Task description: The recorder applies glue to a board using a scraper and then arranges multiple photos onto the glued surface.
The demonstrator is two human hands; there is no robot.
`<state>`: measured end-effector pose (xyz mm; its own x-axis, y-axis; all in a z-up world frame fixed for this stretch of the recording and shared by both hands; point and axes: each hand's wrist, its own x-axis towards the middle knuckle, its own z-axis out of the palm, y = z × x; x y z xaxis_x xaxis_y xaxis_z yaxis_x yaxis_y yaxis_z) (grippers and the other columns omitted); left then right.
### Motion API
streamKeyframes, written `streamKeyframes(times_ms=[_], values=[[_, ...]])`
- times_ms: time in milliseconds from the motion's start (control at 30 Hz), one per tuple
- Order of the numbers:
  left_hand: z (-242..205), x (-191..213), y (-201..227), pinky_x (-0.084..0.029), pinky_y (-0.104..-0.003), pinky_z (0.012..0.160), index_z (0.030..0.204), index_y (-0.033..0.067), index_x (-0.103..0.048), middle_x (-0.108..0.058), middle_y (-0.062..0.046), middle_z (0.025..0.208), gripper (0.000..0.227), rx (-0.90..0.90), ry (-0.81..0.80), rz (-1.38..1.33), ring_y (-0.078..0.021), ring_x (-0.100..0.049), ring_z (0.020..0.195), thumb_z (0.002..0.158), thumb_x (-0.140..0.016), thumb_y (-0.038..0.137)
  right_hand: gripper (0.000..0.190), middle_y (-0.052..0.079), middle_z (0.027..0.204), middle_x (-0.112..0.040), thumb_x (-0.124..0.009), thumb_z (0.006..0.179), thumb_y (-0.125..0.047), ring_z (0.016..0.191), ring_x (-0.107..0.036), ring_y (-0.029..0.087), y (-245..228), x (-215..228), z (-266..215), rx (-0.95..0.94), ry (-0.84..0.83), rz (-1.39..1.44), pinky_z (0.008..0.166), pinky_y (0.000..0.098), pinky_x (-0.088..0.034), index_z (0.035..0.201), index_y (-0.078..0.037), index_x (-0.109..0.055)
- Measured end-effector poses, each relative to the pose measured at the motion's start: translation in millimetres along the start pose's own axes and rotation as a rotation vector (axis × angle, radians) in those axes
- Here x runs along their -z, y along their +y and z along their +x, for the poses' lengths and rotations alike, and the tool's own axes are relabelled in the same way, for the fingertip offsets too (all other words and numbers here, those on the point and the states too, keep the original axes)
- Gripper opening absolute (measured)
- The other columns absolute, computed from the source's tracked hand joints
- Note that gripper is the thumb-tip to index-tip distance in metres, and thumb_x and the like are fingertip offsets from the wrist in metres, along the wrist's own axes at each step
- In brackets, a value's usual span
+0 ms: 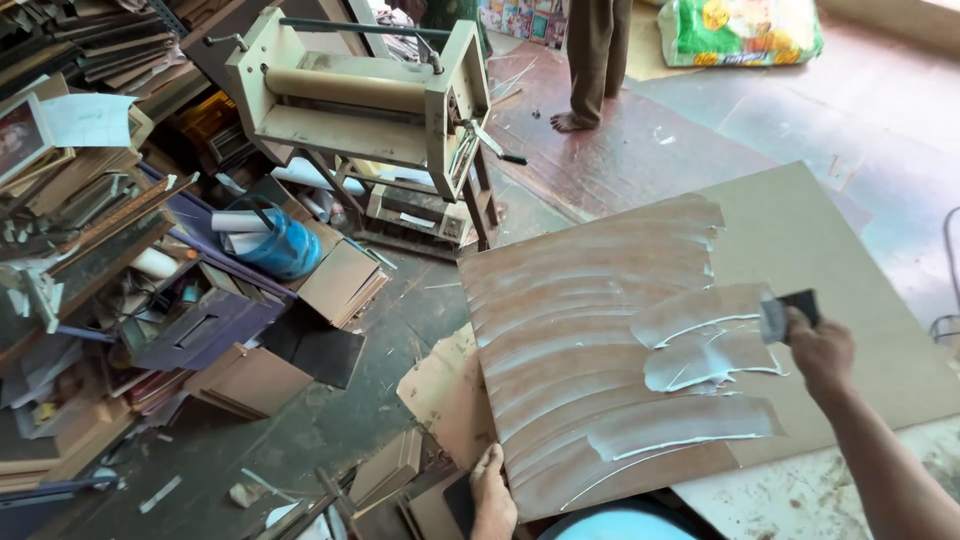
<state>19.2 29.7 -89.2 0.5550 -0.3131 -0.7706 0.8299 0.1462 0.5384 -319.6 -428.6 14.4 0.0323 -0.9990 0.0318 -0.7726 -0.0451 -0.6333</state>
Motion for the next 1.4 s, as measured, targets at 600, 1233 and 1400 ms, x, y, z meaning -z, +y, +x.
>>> streamKeyframes(times_ms=[600, 1233, 1400], values=[[-15, -20, 40, -0.046, -0.037, 0.101, 0.122, -0.0034, -0.068, -0.069, -0.01, 0.126, 0.037, -0.103, 0.104, 0.284, -0.0222, -0.062, 0.114, 0.098, -0.064, 0.024, 0.023, 0.013, 0.079, -0.069, -0.055, 0.112, -0.025, 0.065, -0.066, 0.034, 27, -83, 164, 0.229, 0.218, -0.43, 0.053, 0.048, -0.048, 0.099, -0.014, -0.071], [-6, -53, 20, -0.047, -0.036, 0.1, 0.116, 0.0004, -0.064, -0.068, -0.011, 0.117, 0.027, -0.129, 0.106, 0.255, -0.02, -0.062, 0.109, 0.103, -0.063, 0.024, 0.029, 0.017, 0.089, -0.064, -0.042, 0.105, -0.004, 0.069, -0.061, 0.033, -57, -117, 223, 0.675, -0.033, -0.245, 0.072, 0.0494, -0.05, 0.116, -0.008, -0.068], [-14, -57, 23, -0.047, -0.035, 0.097, 0.116, 0.0004, -0.066, -0.069, -0.01, 0.114, 0.028, -0.144, 0.11, 0.256, -0.0182, -0.062, 0.105, 0.105, -0.06, 0.025, 0.034, 0.014, 0.08, -0.06, -0.045, 0.12, -0.024, 0.069, -0.059, 0.032, -1, -134, 311, 0.337, 0.177, -0.545, 0.064, 0.0494, -0.044, 0.095, -0.009, -0.062]])
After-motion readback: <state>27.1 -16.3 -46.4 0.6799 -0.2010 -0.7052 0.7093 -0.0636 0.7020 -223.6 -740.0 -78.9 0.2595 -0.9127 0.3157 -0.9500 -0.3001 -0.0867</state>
